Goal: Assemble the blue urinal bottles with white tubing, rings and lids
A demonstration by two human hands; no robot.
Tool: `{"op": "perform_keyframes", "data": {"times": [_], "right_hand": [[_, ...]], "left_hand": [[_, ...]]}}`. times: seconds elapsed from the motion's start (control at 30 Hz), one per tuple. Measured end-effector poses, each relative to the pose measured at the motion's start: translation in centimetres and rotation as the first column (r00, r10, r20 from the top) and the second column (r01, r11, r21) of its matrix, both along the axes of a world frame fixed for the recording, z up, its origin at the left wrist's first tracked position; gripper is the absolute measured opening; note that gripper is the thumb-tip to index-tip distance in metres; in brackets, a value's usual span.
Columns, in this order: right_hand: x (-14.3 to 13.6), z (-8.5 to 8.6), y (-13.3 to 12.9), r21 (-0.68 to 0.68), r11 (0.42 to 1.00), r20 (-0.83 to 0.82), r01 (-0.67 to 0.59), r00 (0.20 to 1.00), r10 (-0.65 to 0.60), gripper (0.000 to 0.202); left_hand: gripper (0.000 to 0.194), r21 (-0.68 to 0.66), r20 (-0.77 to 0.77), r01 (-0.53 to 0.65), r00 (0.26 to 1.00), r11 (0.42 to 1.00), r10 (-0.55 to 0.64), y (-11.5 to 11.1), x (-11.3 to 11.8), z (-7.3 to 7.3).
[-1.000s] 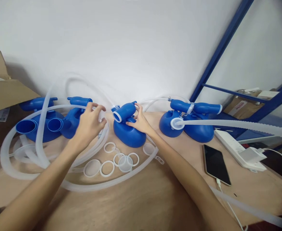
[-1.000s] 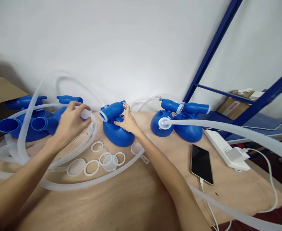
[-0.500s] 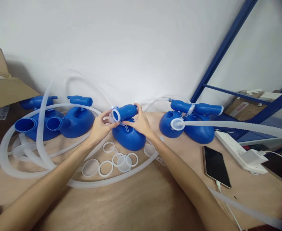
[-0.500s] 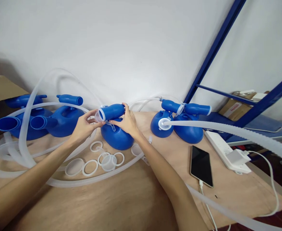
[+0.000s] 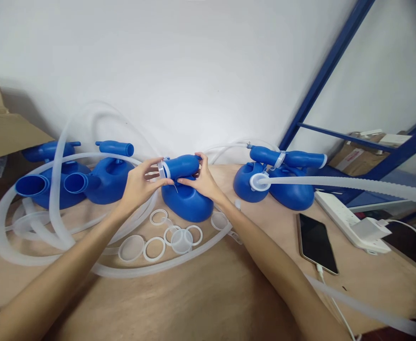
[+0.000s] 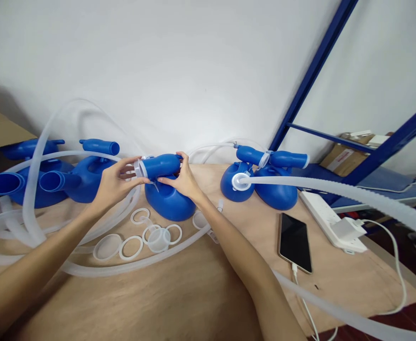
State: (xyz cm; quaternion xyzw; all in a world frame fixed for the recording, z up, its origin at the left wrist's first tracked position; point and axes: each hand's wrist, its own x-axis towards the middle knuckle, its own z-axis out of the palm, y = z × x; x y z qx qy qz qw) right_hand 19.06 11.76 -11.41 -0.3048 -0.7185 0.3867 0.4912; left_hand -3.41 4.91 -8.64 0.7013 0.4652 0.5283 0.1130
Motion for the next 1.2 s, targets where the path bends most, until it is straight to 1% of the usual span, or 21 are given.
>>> {"op": "perform_keyframes", "data": {"times": [0.07,0.13,0.2,0.3,0.37,0.47,0.53,0.63,0.7,0.8,0.9,1.0,1.1,1.2], "right_hand": [[-0.1,0.2,-0.4,-0.011,1.000,0.018,-0.021,1.000,0.021,0.106],[-0.2,0.4,-0.7,-0.005,1.000,0.045,-0.029,0.999,0.029,0.102],[-0.3,0.5,-0.9,0.016,0.999,0.045,-0.037,0.998,0.037,0.099],[-0.3,0.5,-0.9,0.044,0.998,0.032,-0.052,0.998,0.051,0.095],[-0.3,0.4,-0.7,0.055,0.997,0.033,-0.062,0.998,0.060,0.093],[-0.3,0.2,-0.6,0.060,0.996,0.041,-0.069,0.997,0.066,0.093],[-0.2,0.2,-0.6,0.058,0.995,0.045,-0.081,0.996,0.078,0.093],[0.1,0.4,-0.6,0.080,0.992,0.050,-0.095,0.995,0.092,0.094],[0.3,0.5,-0.7,0.103,0.990,0.065,-0.093,0.994,0.087,0.094],[0.4,0.7,-0.8,0.125,0.988,0.094,-0.095,0.992,0.083,0.093],[0.4,0.7,-1.1,0.105,0.989,0.070,-0.103,0.993,0.096,0.092],[0.4,0.9,-1.4,0.075,0.991,0.058,-0.113,0.992,0.109,0.093],[0.3,1.1,-1.7,0.053,0.993,0.067,-0.108,0.992,0.104,0.093],[0.1,1.1,-1.7,0.028,0.995,0.068,-0.097,0.993,0.095,0.092]], "left_hand": [[0.074,0.100,-0.052,-0.068,0.996,0.993,0.073,0.2,0.7,-0.6],[0.069,0.208,-0.115,-0.126,0.982,0.970,0.152,0.5,1.5,-1.4],[0.065,0.269,-0.177,-0.142,0.965,0.953,0.194,0.8,2.2,-2.1],[0.064,0.287,-0.231,-0.100,0.958,0.953,0.170,1.3,2.8,-3.0],[0.067,0.294,-0.242,-0.066,0.960,0.953,0.141,1.5,2.9,-3.2],[0.071,0.293,-0.279,-0.022,0.954,0.956,0.108,1.6,2.9,-2.9],[0.078,0.290,-0.329,0.017,0.941,0.957,0.083,1.5,2.8,-2.3],[0.087,0.278,-0.433,0.103,0.901,0.955,0.029,1.2,2.3,-1.4],[0.086,0.268,-0.496,0.157,0.868,0.951,-0.004,1.0,1.8,-1.0],[0.085,0.278,-0.558,0.226,0.829,0.933,-0.035,0.9,1.0,-0.7],[0.084,0.279,-0.573,0.223,0.819,0.934,-0.024,0.7,0.9,-0.5],[0.073,0.285,-0.572,0.199,0.820,0.938,0.000,0.5,1.2,-0.4],[0.059,0.328,-0.527,0.174,0.849,0.929,0.027,0.7,1.6,-0.4],[0.057,0.317,-0.449,0.147,0.894,0.937,0.012,1.2,1.8,-0.8]]}}
